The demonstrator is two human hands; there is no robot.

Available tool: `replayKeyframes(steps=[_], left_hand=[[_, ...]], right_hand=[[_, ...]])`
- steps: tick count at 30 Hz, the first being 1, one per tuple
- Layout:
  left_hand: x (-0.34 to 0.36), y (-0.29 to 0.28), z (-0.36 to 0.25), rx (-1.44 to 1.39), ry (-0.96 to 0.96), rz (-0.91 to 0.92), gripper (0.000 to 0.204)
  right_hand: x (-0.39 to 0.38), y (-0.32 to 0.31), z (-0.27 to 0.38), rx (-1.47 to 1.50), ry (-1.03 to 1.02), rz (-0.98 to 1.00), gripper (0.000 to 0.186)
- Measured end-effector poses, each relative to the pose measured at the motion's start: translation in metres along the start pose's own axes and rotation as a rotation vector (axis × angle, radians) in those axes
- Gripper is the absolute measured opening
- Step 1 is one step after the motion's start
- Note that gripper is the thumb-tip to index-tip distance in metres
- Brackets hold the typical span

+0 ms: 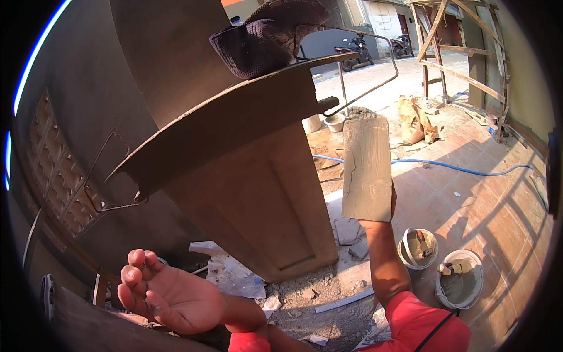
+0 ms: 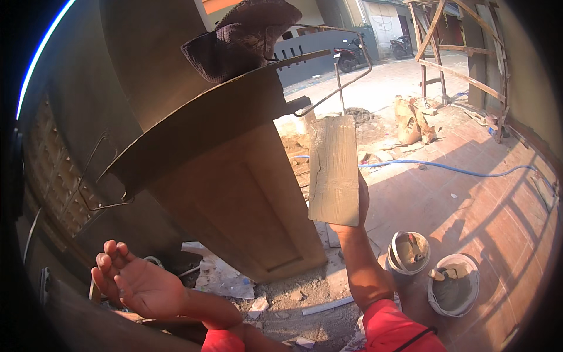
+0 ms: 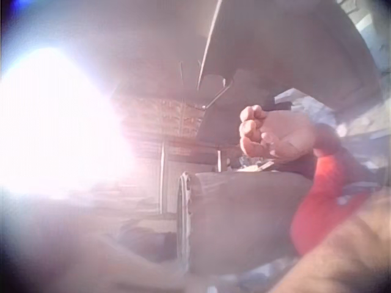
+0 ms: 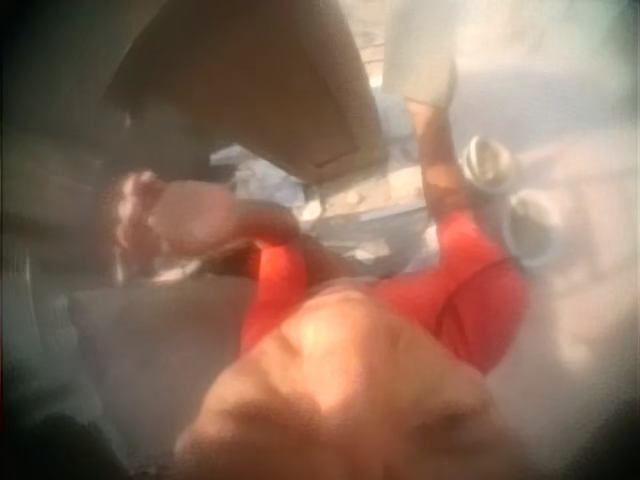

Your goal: The person smooths the surface of a large concrete structure using a trowel and a sponge. They repeatedly apply and wipe the surface, occasionally dipping the sponge into a bucket of water.

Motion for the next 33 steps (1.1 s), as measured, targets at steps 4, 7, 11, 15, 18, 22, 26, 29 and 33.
replayKeyframes(steps=[4,7,11,15,18,22,26,29,33], left_hand=[[-0.008,0.043,0.027,0.12,-0.076,0.072,0.041],[-0.019,0.065,0.037,0.217,-0.172,0.16,0.041],[-0.028,0.117,0.061,0.254,-0.241,0.242,0.038],[-0.04,0.167,0.072,0.272,-0.274,0.524,0.036],[-0.065,0.195,0.081,0.317,-0.343,0.673,0.036],[-0.12,0.217,0.109,0.378,-0.703,0.812,0.02],[-0.188,0.227,0.116,0.488,-0.801,1.288,0.009],[-0.22,0.229,0.113,0.469,-0.881,1.499,0.011],[-0.279,0.22,0.095,0.337,-1.07,1.839,0.028]], right_hand=[[0.011,0.018,0.025,-0.084,-0.022,0.028,0.041],[0.022,0.037,0.034,-0.095,-0.014,0.029,0.042],[0.034,0.035,0.075,-0.042,-0.097,0.089,0.042],[0.029,0.013,0.104,-0.002,-0.084,0.01,0.04],[0.021,-0.003,0.112,0.043,-0.089,-0.003,0.042],[0.026,-0.025,0.126,0.146,-0.079,-0.035,0.043],[0.026,-0.05,0.15,0.092,-0.1,-0.072,0.044],[0.026,-0.066,0.165,0.02,-0.121,-0.096,0.044],[0.027,-0.07,0.173,-0.055,-0.111,-0.102,0.044]])
Point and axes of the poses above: each hand's wrist, its own x-axis towards the middle knuckle, its own y-axis out of the palm, z = x × y, the point moved 10 cm from there along x, towards the middle knuckle, and after that the axes turned 10 degrees about z, right-handed, at the moved point
